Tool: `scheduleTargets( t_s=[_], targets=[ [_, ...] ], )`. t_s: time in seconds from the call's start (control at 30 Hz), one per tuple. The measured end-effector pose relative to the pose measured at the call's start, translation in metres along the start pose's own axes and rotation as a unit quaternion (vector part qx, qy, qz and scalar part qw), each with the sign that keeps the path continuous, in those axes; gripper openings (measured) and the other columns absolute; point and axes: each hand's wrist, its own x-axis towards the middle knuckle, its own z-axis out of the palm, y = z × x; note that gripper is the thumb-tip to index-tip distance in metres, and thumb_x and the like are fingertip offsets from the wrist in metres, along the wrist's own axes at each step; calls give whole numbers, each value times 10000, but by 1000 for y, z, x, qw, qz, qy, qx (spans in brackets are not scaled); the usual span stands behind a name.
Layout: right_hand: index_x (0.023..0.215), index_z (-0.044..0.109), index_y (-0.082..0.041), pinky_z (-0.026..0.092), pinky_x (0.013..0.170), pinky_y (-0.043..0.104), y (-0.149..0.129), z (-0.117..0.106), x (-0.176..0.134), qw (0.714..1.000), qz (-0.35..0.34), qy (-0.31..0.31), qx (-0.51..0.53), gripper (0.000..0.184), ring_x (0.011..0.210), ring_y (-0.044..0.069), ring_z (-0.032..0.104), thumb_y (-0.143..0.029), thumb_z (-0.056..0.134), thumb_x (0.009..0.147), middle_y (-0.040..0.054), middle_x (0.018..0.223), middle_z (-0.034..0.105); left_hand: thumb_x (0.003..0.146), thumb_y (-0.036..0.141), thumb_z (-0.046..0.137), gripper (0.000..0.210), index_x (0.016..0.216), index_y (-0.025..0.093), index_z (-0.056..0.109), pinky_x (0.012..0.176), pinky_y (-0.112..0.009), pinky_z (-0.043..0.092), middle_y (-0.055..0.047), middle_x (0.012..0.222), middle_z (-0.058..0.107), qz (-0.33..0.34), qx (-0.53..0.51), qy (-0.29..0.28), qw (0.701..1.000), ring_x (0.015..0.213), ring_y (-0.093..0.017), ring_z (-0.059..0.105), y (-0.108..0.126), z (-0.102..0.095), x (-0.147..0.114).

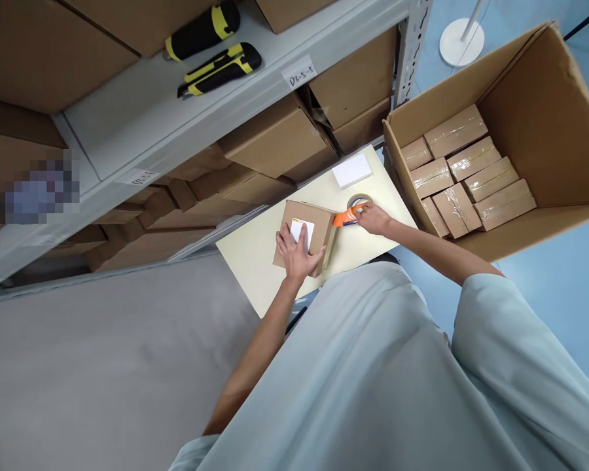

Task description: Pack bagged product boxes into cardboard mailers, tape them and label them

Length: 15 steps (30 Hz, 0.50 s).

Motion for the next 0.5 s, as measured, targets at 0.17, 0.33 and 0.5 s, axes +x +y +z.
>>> scheduleTargets(
  t_s=[0.17, 0.33, 0.5],
  targets=[
    [1378, 609, 75, 383, 1005, 473, -23, 3, -5, 1000, -14, -19, 16, 447, 1133, 385, 681, -82, 390, 1022, 280, 1166, 760, 713, 696, 874, 1099, 1631, 228, 491, 1313, -717, 161, -209, 1836, 77, 32, -15, -49, 998, 1666, -544, 97, -21, -19, 1],
    [1287, 657, 78, 388, 941, 473, -56, 10, -7, 998, 9, -24, 57, 430, 1068, 388, 676, -12, 369, 981, 293, 1116, 755, 875, 764, 684, 1153, 1706, 98, 241, 1357, -610, 185, -295, 1755, 264, -72, -73, -14, 995, 1663, -418, 238, -14, -26, 20],
    [1289, 666, 63, 400, 905, 462, -76, 8, 6, 998, 20, -16, 63, 450, 1017, 357, 681, 23, 345, 975, 279, 1115, 753, 879, 793, 650, 1121, 1697, 118, 290, 1344, -673, 153, -295, 1710, 320, -242, -83, 49, 966, 1648, -470, 237, 29, -11, 76]
  ],
)
